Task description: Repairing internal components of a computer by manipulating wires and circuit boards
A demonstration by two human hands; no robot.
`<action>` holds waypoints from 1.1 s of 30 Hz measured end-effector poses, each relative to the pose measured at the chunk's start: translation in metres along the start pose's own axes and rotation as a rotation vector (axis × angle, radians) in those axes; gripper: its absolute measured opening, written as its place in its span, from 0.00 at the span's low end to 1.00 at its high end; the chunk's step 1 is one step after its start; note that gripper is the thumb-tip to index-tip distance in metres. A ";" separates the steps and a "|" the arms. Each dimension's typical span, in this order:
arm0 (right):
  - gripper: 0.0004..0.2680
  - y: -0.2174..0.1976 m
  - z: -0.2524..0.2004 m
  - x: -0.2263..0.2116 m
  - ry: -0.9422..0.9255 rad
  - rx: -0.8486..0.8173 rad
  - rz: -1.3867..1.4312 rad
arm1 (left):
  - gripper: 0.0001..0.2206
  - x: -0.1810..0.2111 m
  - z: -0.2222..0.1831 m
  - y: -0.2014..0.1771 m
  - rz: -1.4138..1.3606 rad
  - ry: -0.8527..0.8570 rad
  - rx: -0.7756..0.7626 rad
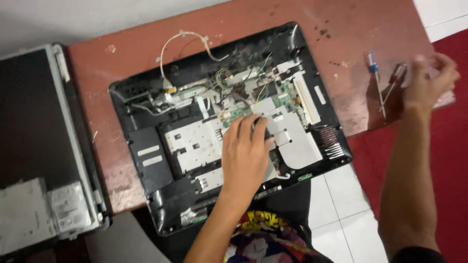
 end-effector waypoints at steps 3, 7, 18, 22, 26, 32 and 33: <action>0.10 -0.031 -0.075 -0.122 -0.361 -0.146 0.056 | 0.19 -0.003 -0.008 0.003 -0.069 -0.032 -0.031; 0.11 -0.039 -0.159 -0.184 0.042 -0.607 0.114 | 0.17 -0.006 -0.013 0.000 -0.136 -0.039 -0.019; 0.26 -0.028 -0.226 -0.219 0.394 -0.910 0.543 | 0.31 -0.013 -0.032 -0.003 -0.357 -0.008 -0.085; 0.22 -0.081 -0.224 -0.246 0.526 -0.746 0.355 | 0.38 -0.028 -0.060 -0.013 -0.370 -0.069 -0.020; 0.26 -0.079 -0.209 -0.255 0.534 -0.799 0.175 | 0.31 -0.050 -0.089 -0.035 -0.377 -0.140 0.079; 0.29 -0.018 -0.207 -0.336 0.301 -1.034 0.364 | 0.25 -0.075 -0.116 -0.032 -0.387 -0.205 0.228; 0.30 -0.007 -0.208 -0.351 0.250 -1.078 0.426 | 0.28 -0.079 -0.116 -0.025 -0.416 -0.203 0.235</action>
Point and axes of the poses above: each hand's wrist, its own z-axis towards the middle knuckle, its own y-axis out of the palm, x = y × z, the point moved 4 cm from there along z, towards the middle knuckle, and after that the axes turned 10 degrees about -x, right-handed, at the moved point
